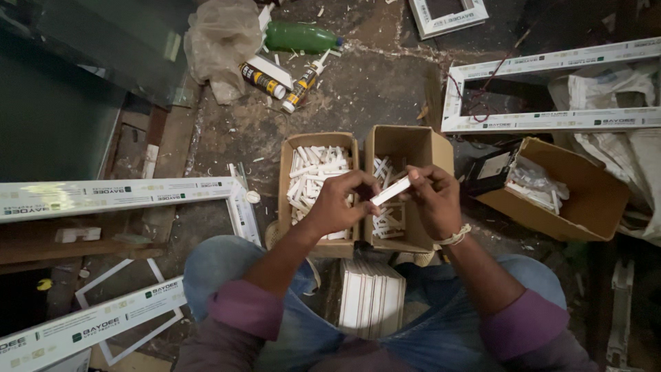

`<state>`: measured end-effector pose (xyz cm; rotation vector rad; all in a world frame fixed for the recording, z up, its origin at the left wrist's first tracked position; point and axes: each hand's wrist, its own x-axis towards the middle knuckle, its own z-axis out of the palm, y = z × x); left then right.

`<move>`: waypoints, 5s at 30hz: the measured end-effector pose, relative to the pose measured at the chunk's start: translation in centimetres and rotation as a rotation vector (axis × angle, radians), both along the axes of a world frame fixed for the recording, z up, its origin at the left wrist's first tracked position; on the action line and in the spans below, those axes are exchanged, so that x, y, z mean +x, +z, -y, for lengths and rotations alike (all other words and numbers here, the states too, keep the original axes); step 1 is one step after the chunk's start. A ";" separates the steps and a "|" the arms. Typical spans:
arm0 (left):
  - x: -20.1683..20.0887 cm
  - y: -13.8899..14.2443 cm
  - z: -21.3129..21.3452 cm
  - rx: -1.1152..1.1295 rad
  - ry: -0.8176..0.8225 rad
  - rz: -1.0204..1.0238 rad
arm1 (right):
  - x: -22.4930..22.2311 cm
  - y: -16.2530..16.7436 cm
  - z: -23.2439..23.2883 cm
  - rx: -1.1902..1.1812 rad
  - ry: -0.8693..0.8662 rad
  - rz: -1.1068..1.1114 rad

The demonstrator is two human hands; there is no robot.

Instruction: The person sits on the floor of a workshop and picks small white plastic pieces one at a time from a cardboard box, briefly handling each piece and placing it into a second cardboard box beside it. Stacks of white PVC window frames and adhesive tubes lie around the work area.

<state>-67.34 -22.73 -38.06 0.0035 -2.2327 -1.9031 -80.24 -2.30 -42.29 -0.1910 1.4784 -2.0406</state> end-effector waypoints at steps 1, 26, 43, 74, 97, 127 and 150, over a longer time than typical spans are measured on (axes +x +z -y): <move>0.1 0.0 -0.1 -0.013 0.024 0.007 | 0.0 0.0 0.0 -0.012 0.002 -0.001; -1.1 -5.7 -0.6 0.284 0.038 0.153 | 4.2 -1.4 0.8 0.151 0.292 -0.003; -1.3 -1.9 -0.2 -0.291 0.580 -0.043 | 3.5 -2.7 2.0 0.078 0.330 0.126; -1.2 -3.4 0.3 0.422 0.314 0.112 | 5.8 2.1 2.1 0.345 0.139 -0.458; -0.6 -3.0 -2.3 -0.376 0.231 0.054 | 2.1 -1.0 2.0 0.063 0.023 0.318; -2.2 -5.0 1.7 -0.264 0.520 0.139 | 2.7 -2.4 1.8 0.321 0.119 -0.048; -2.1 -7.5 0.0 -0.015 0.277 0.274 | 2.7 3.0 2.0 0.611 0.086 -1.256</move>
